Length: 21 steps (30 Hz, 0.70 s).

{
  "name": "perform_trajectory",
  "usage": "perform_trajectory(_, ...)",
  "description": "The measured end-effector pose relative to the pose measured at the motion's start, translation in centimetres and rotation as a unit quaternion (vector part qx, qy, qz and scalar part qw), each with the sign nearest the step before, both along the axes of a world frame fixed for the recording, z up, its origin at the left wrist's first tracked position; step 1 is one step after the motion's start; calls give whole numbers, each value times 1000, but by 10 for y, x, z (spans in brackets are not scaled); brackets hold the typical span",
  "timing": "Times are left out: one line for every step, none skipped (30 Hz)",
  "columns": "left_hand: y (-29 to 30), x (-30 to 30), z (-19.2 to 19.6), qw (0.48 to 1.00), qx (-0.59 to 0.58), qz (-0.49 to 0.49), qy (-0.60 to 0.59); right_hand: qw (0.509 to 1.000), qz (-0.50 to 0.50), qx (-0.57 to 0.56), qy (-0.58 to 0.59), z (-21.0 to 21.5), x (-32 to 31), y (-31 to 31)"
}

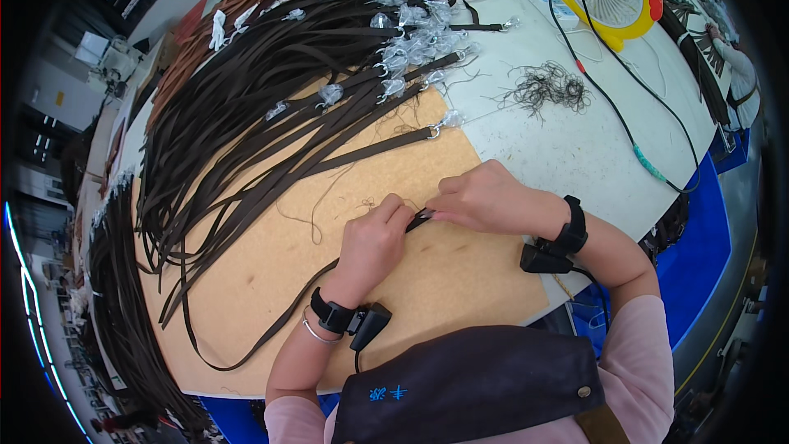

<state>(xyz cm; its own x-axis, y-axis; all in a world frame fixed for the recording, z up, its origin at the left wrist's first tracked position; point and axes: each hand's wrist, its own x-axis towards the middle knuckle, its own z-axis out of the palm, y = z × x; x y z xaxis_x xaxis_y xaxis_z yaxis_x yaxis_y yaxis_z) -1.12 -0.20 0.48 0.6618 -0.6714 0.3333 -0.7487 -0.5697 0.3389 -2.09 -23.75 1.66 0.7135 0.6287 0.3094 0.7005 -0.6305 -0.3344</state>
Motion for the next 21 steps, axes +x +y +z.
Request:
perform_trajectory(-1, 0, -2, 1000, 0, -1, 1, 1000, -1, -14, -2, 1, -1, 1)
perform_trajectory(-1, 1, -4, 1000, -6, -2, -5, 1000, -1, -28, -3, 1, -1, 1)
perform_trajectory(-2, 1, -5, 1000, -12, -2, -11, 1000, -1, -27, -3, 2, -1, 1)
perform_trajectory(-2, 0, -6, 1000, -11, -2, -11, 1000, 2, -28, -6, 2, -1, 2)
perform_trajectory(-3, 0, -6, 1000, -25, -3, -8, 1000, 4, -29, -10, 2, -1, 2)
perform_trajectory(-4, 1, -7, 999, -40, -4, -5, 1000, 4, -29, -9, 2, -1, 2)
perform_trajectory(-4, 1, -7, 999, -39, -5, -4, 1000, 4, -29, -12, 2, -1, 3)
perform_trajectory(-5, 1, -8, 999, -49, -6, -3, 999, 5, -29, -15, 2, -1, 3)
perform_trajectory(-6, 1, -8, 998, -59, -7, -1, 999, 5, -29, -15, 2, -1, 4)
perform_trajectory(-6, 1, -8, 998, -58, -8, 0, 999, 9, -30, -18, 3, -1, 4)
perform_trajectory(-6, 2, -7, 998, -63, -9, 9, 999, 13, -32, -21, 4, 0, 4)
perform_trajectory(-5, 2, -7, 998, -67, -8, 18, 999, 14, -32, -21, 4, 0, 5)
perform_trajectory(-5, 2, -7, 998, -66, -8, 18, 999, 14, -41, -19, 5, 0, 6)
perform_trajectory(-4, 2, -8, 996, -88, -1, 29, 998, 14, -51, -17, 6, 0, 7)
perform_trajectory(-5, 4, -8, 993, -110, 5, 40, 998, 13, -51, -18, 4, 0, 7)
perform_trajectory(-4, 7, -8, 993, -111, 4, 38, 999, 8, -31, -3, 0, 0, 7)
perform_trajectory(-1, 10, -8, 987, -141, 45, 62, 1000, 3, -11, 12, -3, 1, 6)
perform_trajectory(1, 12, -5, 978, -171, 86, 86, 1000, 3, -12, 11, -4, 1, 4)
perform_trajectory(7, 13, 1, 979, -127, 141, 81, 997, -4, 34, 70, -4, 1, 0)
perform_trajectory(12, 12, 10, 978, -128, 142, 79, 988, -10, 80, 129, -4, 2, -2)
perform_trajectory(18, 6, 19, 979, -126, 153, 41, 989, -9, 78, 128, -1, 1, -5)
